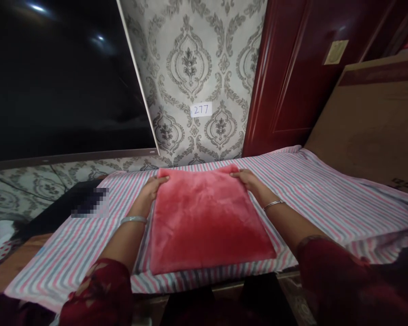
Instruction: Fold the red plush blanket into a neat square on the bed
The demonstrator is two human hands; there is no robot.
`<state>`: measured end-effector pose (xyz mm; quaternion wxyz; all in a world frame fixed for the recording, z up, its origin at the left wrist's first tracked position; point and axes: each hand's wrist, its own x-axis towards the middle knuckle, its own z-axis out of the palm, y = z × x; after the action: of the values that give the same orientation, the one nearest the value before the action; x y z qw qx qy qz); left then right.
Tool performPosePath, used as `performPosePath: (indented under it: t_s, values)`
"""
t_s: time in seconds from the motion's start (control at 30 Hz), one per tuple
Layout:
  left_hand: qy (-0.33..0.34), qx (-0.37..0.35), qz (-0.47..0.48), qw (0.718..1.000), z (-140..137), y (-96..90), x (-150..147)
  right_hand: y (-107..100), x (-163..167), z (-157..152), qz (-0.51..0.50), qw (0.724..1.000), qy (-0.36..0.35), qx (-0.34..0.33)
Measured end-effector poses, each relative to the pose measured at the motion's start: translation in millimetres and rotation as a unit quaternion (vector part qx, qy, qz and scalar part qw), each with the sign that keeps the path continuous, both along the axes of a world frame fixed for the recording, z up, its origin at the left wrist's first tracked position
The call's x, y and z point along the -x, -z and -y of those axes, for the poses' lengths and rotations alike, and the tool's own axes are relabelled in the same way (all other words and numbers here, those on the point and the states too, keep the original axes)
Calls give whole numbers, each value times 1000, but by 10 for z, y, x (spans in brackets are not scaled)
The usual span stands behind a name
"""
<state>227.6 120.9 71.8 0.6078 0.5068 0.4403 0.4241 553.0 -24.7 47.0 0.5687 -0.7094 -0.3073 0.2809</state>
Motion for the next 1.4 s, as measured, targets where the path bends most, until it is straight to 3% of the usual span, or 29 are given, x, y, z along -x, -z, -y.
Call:
performPosePath:
  t_s: [0.1, 0.17, 0.27, 0.33, 0.4, 0.5, 0.6, 0.67, 0.73, 0.8, 0.87, 0.97, 1.07, 1.2, 1.4]
  values:
    - [-23, -73, 47, 996, -58, -459, 62, -438, -97, -57, 4, 995, 2, -98]
    - [-30, -190, 76, 978, -99, -795, 107, -773, -183, -82, 54, 974, 5, -221]
    - [-54, -395, 56, 915, -81, -1172, 200, -1122, -247, 12, 194, 919, 15, -343]
    - [-69, -478, 4, 876, 8, -1208, 318, -1100, -201, 194, 291, 891, 30, -347]
    - [-57, -533, -64, 842, 153, -997, 505, -813, -97, 457, 375, 871, 42, -314]
    - [13, -571, -215, 792, 419, -291, 909, -25, 59, 930, 471, 848, -9, -244]
    - [136, -510, -358, 771, 639, 470, 1337, 735, 82, 1359, 500, 836, -167, -154]
    - [146, -466, -394, 778, 705, 760, 1507, 992, 30, 1520, 483, 841, -211, -124]
    - [79, -451, -405, 791, 707, 814, 1491, 1005, -11, 1523, 480, 852, -179, -107]
    - [16, -457, -415, 787, 680, 685, 1261, 837, 27, 1364, 491, 858, -121, -89]
    - [40, -466, -444, 764, 657, 471, 861, 590, 173, 1080, 506, 853, -104, -68]
    - [118, -461, -518, 711, 622, 183, 166, 248, 505, 549, 536, 830, -153, -14]
    - [144, -422, -590, 672, 514, 74, -345, 75, 764, 72, 542, 819, -169, 90]
    - [137, -388, -633, 656, 298, 273, -547, 196, 845, -256, 527, 815, -169, 171]
    - [146, -370, -643, 655, 192, 711, -489, 607, 812, -273, 547, 807, -153, 166]
